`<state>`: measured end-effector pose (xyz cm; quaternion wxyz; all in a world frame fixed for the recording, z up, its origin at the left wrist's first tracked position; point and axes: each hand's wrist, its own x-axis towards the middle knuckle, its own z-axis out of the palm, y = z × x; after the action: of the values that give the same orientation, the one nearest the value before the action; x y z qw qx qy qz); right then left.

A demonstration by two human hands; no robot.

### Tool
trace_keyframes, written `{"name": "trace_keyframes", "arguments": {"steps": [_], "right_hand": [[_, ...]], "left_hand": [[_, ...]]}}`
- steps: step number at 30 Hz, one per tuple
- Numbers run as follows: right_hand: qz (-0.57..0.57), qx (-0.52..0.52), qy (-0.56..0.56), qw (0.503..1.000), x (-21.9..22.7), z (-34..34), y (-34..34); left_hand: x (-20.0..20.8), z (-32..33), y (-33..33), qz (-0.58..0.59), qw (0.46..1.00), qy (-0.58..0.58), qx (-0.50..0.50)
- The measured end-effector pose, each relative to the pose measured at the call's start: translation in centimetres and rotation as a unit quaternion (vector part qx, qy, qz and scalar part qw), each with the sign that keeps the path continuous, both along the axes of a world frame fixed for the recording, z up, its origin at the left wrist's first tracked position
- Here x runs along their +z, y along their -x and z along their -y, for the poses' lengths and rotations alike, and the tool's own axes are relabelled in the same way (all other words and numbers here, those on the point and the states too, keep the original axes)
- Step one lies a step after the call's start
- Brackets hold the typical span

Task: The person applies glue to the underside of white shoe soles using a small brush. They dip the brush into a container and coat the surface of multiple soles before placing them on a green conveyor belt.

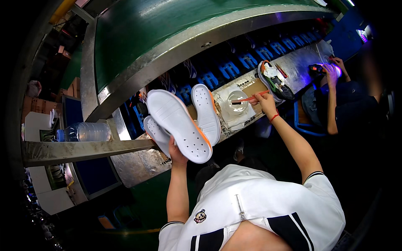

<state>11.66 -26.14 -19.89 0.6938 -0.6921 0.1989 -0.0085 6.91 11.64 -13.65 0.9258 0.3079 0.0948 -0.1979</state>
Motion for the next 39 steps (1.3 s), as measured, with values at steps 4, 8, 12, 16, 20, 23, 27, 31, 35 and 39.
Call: {"name": "trace_keyframes", "arguments": {"steps": [4, 8, 12, 16, 20, 23, 27, 31, 35, 39], "right_hand": [[-0.069, 0.019, -0.068, 0.995, 4.5, 0.4, -0.2], [-0.058, 0.067, -0.138, 0.987, 6.8, 0.2, -0.5], [0.013, 0.158, -0.106, 0.982, 9.8, -2.9, -1.0], [0.100, 0.197, 0.015, 0.975, 11.9, -5.5, -0.8], [0.111, 0.229, 0.052, 0.966, 13.7, -6.0, -0.6], [0.121, 0.200, 0.073, 0.970, 13.7, -5.7, -1.2], [0.187, 0.139, 0.173, 0.957, 14.7, -4.9, -4.2], [0.283, 0.212, 0.225, 0.908, 17.4, -4.3, -6.7], [0.358, 0.399, 0.160, 0.829, 19.3, -7.1, -7.8], [0.388, 0.481, 0.137, 0.774, 19.0, -11.7, -4.8]], "left_hand": [[-1.6, 1.0, -1.3, -0.080, 0.989, -0.018, -0.124], [0.7, 4.4, -2.0, -0.088, 0.971, -0.169, -0.146], [0.9, 5.3, -2.0, -0.072, 0.976, -0.140, -0.152], [1.3, 5.9, -1.9, -0.070, 0.981, -0.126, -0.133], [1.6, 5.7, -2.1, -0.058, 0.983, -0.109, -0.133], [2.7, 5.7, -1.9, -0.050, 0.980, -0.119, -0.150], [0.5, 3.8, -1.0, -0.044, 0.967, -0.091, -0.235], [5.7, 4.6, -0.5, -0.200, 0.935, 0.086, -0.279], [6.6, 3.5, -0.8, -0.123, 0.928, 0.129, -0.326], [4.6, 2.9, -0.9, -0.149, 0.939, 0.083, -0.298]]}}
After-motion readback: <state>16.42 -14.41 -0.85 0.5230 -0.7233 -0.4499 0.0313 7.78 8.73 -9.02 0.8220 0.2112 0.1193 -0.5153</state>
